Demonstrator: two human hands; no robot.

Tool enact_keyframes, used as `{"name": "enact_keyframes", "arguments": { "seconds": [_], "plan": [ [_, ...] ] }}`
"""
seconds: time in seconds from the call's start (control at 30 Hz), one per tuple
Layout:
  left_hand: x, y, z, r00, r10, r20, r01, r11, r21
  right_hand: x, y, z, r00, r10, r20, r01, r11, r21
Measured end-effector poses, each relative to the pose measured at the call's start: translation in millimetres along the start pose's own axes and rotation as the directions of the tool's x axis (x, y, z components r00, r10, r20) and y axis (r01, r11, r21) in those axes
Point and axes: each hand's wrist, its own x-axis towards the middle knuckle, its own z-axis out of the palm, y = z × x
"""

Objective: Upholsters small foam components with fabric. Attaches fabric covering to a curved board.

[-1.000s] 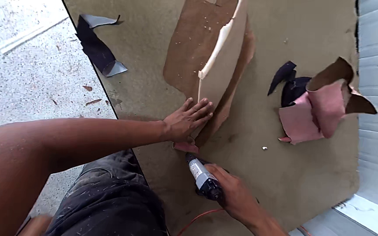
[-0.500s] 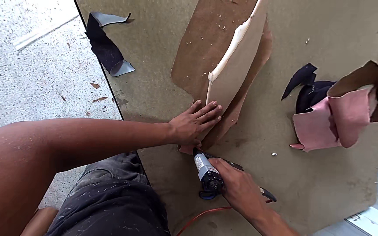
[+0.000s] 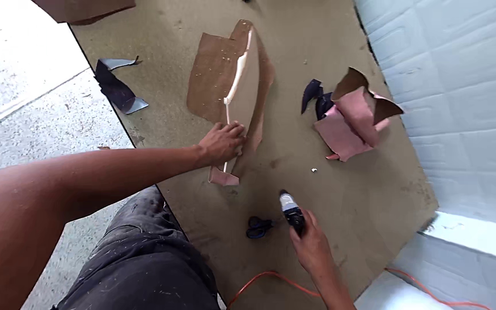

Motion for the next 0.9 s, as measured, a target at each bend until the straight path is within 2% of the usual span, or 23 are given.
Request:
{"name": "enact_keyframes", "arguments": {
  "seconds": [0.07,0.13,0.2,0.3,0.37,0.43,0.5,0.6,0.67,0.7,0.77,0.83,0.87,0.9],
  "plan": [
    [19.8,0.7,-15.7,0.995,-0.051,-0.081,0.049,0.998,-0.032,-33.5,54.3,16.3,0.978,0.16,-0.13,-0.167,0.985,-0.049],
    [46.5,-2.3,-28.3,0.977,-0.154,-0.146,0.148,0.988,-0.049,-60.0,97.9,38.9,0.942,0.277,-0.188,-0.292,0.954,-0.059],
    [76.6,-12.7,-31.1,0.935,-0.289,-0.204,0.277,0.957,-0.085,-78.7,108.0,56.5,0.926,0.336,-0.174,-0.344,0.939,-0.02],
    [115.9,-29.5,-23.0,0.843,-0.499,-0.2,0.474,0.866,-0.159,-97.0,49.6,67.8,0.939,0.312,-0.142,-0.291,0.945,0.15],
    [129.2,-32.4,-16.6,0.811,-0.552,-0.193,0.527,0.833,-0.171,-98.2,-4.3,88.6,0.964,0.256,-0.068,-0.231,0.937,0.261],
    [137.8,-32.6,-18.3,0.809,-0.561,-0.175,0.538,0.827,-0.165,-87.4,-32.1,122.1,0.986,0.146,-0.08,-0.112,0.937,0.332],
    [135.6,-31.5,-24.4,0.845,-0.519,-0.125,0.502,0.853,-0.145,-67.4,-25.2,150.1,0.986,0.055,-0.16,-0.005,0.954,0.299],
    [112.2,-33.2,-27.8,0.95,-0.309,-0.05,0.304,0.949,-0.08,-17.2,12.2,150.4,0.957,-0.02,-0.291,0.081,0.977,0.2],
    [91.7,-31.9,-30.6,0.997,-0.064,0.041,0.065,0.997,-0.03,19.7,38.0,123.5,0.959,0.003,-0.283,0.044,0.986,0.16],
    [77.4,-33.8,-35.4,0.991,0.071,0.115,-0.068,0.997,-0.022,34.8,45.7,107.4,0.961,0.049,-0.272,-0.013,0.991,0.135],
    [55.0,-50.2,-50.5,0.898,0.35,0.266,-0.357,0.934,-0.024,60.6,48.1,76.0,0.946,0.169,-0.278,-0.146,0.984,0.101],
    [50.8,-80.5,-68.2,0.72,0.597,0.353,-0.627,0.778,-0.037,82.1,34.1,57.9,0.909,0.239,-0.341,-0.196,0.968,0.155],
    [54.0,-95.7,-77.9,0.64,0.668,0.38,-0.713,0.7,-0.03,90.3,18.2,53.5,0.9,0.264,-0.347,-0.2,0.957,0.209],
    [57.6,-109.7,-85.9,0.594,0.702,0.394,-0.754,0.656,-0.032,95.8,-1.2,54.3,0.9,0.288,-0.327,-0.203,0.941,0.27]
  ]
}}
